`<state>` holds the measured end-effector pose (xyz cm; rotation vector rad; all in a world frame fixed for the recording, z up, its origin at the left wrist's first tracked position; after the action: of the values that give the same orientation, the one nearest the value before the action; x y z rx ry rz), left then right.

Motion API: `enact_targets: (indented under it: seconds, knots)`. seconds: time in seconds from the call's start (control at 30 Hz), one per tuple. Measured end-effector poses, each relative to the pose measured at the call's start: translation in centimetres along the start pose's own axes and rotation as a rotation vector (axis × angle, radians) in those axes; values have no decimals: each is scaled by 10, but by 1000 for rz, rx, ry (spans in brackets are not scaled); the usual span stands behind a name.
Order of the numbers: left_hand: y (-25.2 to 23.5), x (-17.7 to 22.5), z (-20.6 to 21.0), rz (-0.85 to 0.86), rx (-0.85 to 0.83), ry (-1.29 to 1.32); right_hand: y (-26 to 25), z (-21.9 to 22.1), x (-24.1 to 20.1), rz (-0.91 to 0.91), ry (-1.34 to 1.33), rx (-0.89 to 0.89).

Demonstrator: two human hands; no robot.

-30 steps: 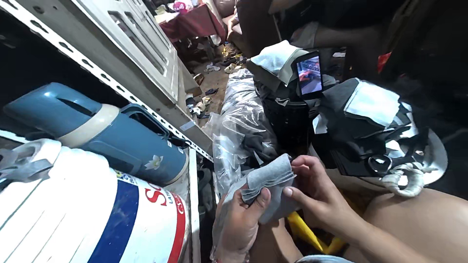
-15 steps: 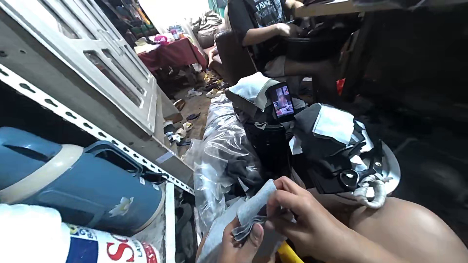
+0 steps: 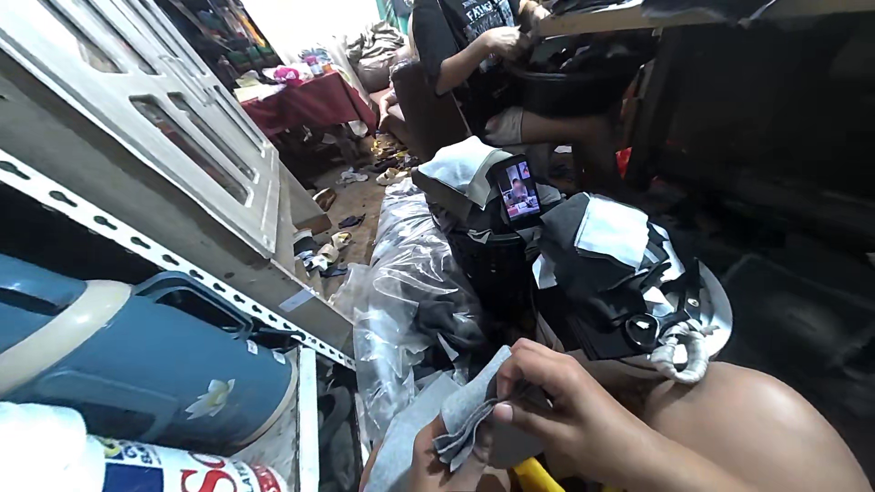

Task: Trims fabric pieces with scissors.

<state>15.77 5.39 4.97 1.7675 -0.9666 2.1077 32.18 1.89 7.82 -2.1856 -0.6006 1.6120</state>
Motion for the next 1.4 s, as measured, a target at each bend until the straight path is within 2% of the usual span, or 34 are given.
enact_targets:
  seconds: [0.13, 0.23, 0.37, 0.47, 0.57, 0.83, 1.0, 1.1, 1.23, 1.3, 1.4]
  knots:
    - [-1, 1, 4, -1, 120, -36, 3, -1, 3, 11, -68, 30]
    - [-5, 0, 4, -11, 185, 4, 14, -20, 12, 91, -35, 105]
    - [-19, 5, -8, -19, 266, 50, 64, -81, 48, 414, 90, 444]
    - [-33, 12, -17, -18, 288, 29, 119, -113, 74, 720, -57, 701]
    - [-42, 12, -17, -21, 277, 25, 155, -122, 85, 953, -274, 835]
    - [-40, -2, 9, -80, 302, 139, 155, -138, 96, 1168, -717, 1108]
    - [-37, -5, 14, -130, 267, 167, 161, -140, 96, 1129, -908, 1206]
    - [-37, -7, 14, -139, 225, 179, 164, -140, 97, 984, -1076, 1202]
    - [-40, -10, 12, -118, 180, 181, 177, -136, 88, 921, -1197, 1054]
    - [-42, -11, 8, -110, 163, 176, 189, -125, 78, 910, -1076, 864]
    - [-45, -14, 2, -98, 134, 147, 206, -110, 57, 899, -584, 655]
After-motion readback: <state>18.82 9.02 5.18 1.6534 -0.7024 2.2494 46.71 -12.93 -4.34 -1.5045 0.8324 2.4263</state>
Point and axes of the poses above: each hand's wrist, its own y-axis away from the middle knuckle, its own z-axis out of the palm, x = y × z, the point moved 5 cm from there along -y, towards the middle knuckle, and after that the axes turned 5 degrees about -x, right-handed, at the moved point
